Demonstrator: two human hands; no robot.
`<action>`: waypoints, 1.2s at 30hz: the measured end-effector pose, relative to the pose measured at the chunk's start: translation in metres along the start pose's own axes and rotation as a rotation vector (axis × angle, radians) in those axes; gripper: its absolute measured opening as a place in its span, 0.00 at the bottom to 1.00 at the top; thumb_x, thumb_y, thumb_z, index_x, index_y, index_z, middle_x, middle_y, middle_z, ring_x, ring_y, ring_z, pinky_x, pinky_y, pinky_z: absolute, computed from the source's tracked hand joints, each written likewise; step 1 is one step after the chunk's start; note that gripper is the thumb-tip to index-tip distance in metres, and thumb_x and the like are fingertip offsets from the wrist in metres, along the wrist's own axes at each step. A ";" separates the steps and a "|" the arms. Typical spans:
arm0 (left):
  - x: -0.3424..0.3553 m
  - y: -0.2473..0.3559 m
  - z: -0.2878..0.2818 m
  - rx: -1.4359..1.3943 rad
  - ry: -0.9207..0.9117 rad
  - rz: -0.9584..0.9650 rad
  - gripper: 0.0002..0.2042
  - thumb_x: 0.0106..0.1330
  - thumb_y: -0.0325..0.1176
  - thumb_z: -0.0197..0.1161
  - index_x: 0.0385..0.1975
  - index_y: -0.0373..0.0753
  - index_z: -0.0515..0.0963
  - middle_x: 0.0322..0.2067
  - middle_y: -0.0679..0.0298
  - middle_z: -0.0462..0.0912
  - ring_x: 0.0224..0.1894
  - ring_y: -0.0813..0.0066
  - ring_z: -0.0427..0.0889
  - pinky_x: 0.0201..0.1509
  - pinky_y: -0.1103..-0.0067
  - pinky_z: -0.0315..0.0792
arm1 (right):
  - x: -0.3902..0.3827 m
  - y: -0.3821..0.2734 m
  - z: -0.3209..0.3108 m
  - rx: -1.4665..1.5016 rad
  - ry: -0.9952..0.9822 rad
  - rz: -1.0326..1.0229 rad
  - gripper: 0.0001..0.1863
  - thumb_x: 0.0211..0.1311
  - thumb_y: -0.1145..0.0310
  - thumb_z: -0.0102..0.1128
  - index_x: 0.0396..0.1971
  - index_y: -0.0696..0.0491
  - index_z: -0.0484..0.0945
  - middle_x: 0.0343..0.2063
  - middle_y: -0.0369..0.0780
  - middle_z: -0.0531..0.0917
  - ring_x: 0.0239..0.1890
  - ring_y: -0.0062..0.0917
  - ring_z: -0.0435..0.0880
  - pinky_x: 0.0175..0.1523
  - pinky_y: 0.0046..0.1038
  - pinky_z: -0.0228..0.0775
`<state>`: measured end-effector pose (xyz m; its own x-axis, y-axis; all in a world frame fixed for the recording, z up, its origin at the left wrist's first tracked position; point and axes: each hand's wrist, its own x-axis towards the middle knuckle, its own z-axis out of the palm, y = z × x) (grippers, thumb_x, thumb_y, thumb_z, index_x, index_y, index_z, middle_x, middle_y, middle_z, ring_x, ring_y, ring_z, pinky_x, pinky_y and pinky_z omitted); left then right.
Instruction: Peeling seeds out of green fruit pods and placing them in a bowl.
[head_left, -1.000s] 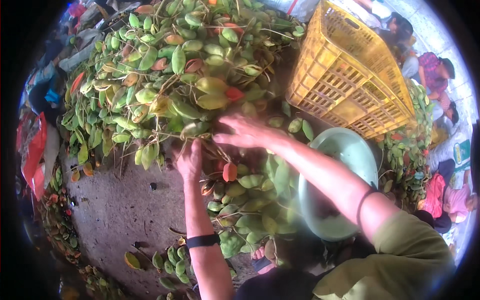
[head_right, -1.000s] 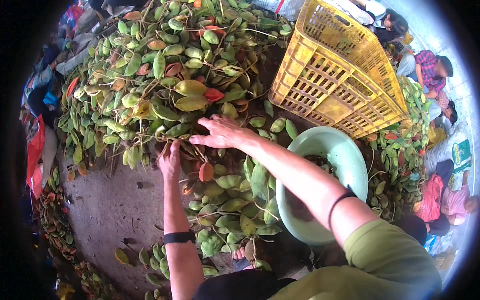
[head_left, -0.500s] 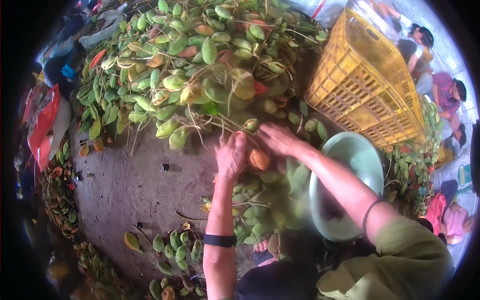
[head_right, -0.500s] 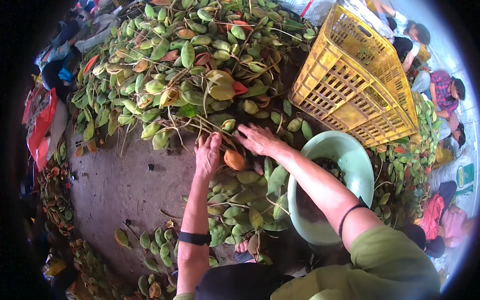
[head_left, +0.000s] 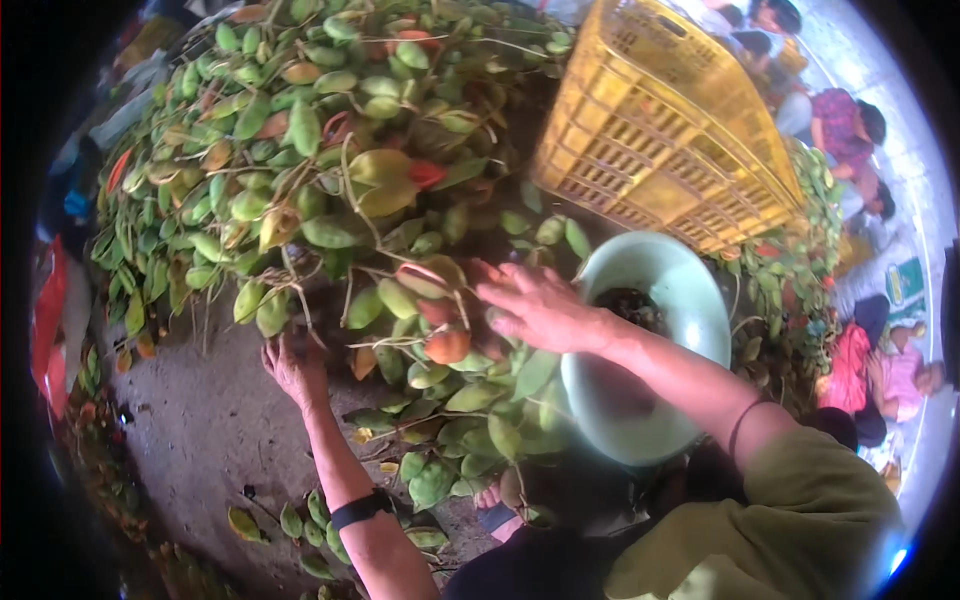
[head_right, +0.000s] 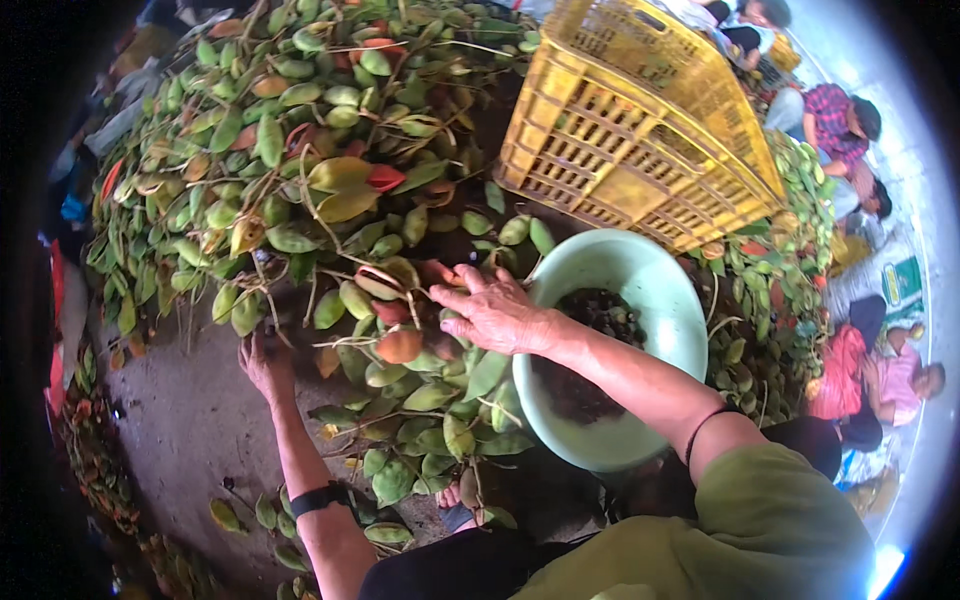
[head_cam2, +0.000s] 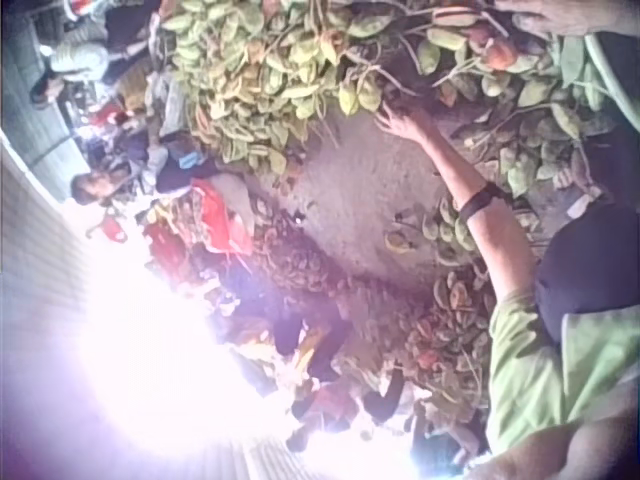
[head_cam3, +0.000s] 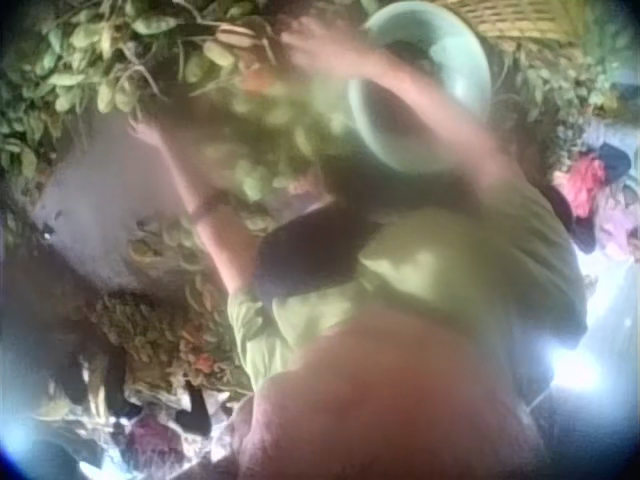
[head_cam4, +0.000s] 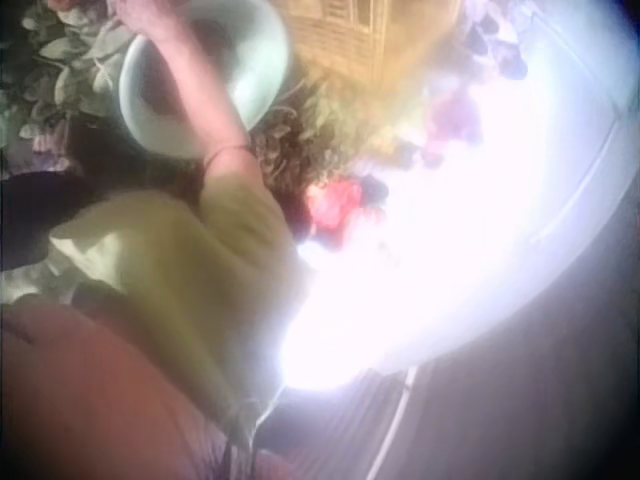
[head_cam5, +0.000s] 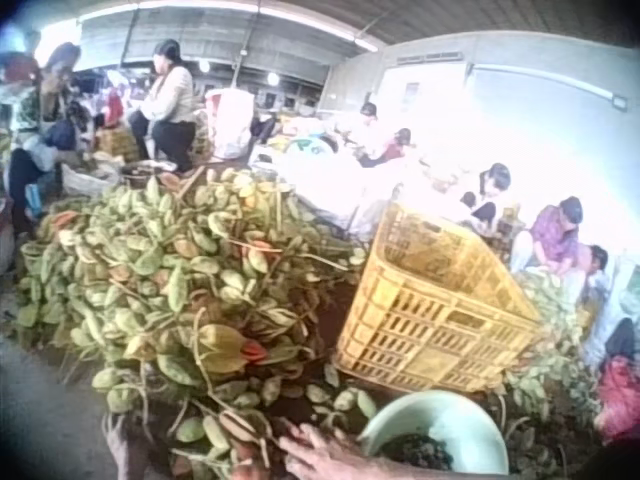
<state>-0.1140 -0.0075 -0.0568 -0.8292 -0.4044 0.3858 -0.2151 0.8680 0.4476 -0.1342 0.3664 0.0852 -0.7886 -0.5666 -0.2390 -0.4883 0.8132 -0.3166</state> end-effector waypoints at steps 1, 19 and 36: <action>-0.001 0.009 0.007 -0.015 -0.012 0.056 0.14 0.55 0.35 0.65 0.40 0.39 0.80 0.48 0.52 0.77 0.54 0.54 0.71 0.61 0.63 0.62 | -0.007 0.001 -0.002 -0.005 -0.001 -0.022 0.26 0.67 0.52 0.48 0.62 0.45 0.65 0.62 0.55 0.57 0.63 0.47 0.62 0.61 0.51 0.53; -0.049 0.116 -0.082 -1.395 0.079 -0.902 0.05 0.62 0.31 0.57 0.32 0.38 0.76 0.23 0.65 0.76 0.23 0.78 0.76 0.22 0.83 0.69 | 0.090 -0.032 0.015 0.054 0.204 0.042 0.20 0.62 0.52 0.52 0.36 0.57 0.78 0.43 0.44 0.76 0.51 0.35 0.69 0.55 0.45 0.56; 0.000 0.164 -0.048 -1.172 -0.638 -0.624 0.14 0.64 0.42 0.63 0.33 0.35 0.79 0.15 0.69 0.74 0.14 0.84 0.69 0.15 0.86 0.60 | 0.081 -0.043 0.021 -0.014 0.344 0.084 0.20 0.56 0.58 0.60 0.43 0.54 0.70 0.41 0.44 0.75 0.48 0.37 0.71 0.52 0.46 0.57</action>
<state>-0.1249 0.1215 0.0552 -0.9102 -0.1542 -0.3845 -0.3418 -0.2452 0.9072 -0.1690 0.2823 0.0601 -0.9047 -0.4218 0.0601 -0.4197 0.8582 -0.2955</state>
